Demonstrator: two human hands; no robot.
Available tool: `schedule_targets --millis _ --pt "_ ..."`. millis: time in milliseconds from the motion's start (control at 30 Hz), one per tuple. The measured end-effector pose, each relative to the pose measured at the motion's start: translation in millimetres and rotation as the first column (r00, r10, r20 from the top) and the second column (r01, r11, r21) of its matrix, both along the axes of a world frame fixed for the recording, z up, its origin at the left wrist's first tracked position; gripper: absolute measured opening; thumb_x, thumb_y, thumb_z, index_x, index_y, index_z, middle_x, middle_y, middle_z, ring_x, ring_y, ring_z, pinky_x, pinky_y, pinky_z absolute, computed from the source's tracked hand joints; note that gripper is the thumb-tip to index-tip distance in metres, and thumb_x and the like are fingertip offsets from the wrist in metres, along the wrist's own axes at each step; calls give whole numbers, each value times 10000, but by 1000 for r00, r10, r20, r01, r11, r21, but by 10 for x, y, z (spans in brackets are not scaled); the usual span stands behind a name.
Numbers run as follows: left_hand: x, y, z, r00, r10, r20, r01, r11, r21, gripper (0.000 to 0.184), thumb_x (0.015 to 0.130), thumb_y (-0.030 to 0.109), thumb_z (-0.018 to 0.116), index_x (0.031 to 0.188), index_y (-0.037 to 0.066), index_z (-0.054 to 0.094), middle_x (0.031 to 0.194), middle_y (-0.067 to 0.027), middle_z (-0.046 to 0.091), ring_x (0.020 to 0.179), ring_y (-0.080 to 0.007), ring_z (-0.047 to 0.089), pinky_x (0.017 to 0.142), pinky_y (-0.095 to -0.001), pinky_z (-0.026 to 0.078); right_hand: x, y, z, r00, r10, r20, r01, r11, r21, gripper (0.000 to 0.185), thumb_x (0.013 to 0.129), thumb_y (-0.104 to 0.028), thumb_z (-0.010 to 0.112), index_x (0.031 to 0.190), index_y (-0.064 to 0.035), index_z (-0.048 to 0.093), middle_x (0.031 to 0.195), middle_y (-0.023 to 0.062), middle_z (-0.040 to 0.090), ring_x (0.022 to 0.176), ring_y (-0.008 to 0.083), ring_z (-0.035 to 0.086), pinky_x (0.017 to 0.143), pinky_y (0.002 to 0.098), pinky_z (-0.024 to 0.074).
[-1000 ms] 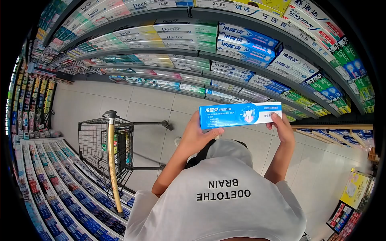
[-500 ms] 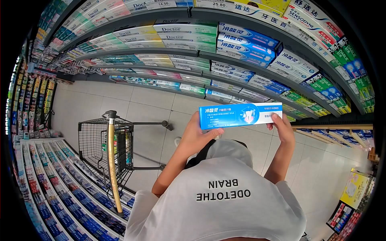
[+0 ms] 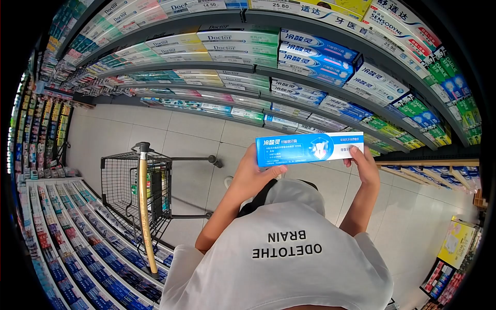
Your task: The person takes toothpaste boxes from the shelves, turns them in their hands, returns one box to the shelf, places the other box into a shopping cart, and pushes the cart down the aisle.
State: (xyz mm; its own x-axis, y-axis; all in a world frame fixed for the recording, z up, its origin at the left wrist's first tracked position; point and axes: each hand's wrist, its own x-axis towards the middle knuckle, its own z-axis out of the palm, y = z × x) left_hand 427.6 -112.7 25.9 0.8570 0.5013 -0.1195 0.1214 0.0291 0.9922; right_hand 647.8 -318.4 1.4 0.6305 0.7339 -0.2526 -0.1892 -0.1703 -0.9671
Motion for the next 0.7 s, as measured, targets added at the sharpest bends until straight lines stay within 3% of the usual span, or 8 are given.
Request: schedule_targets --millis 700 --pt "-2 -37 70 1000 19 13 -19 1000 1 482 731 147 740 1081 -20 453 885 -77 599 810 -123 581 715 -261 473 -15 -16 3 1000 -9 0 9 1000 4 380 813 -380 594 900 -12 561 695 51 549 633 108 491 568 235 392"
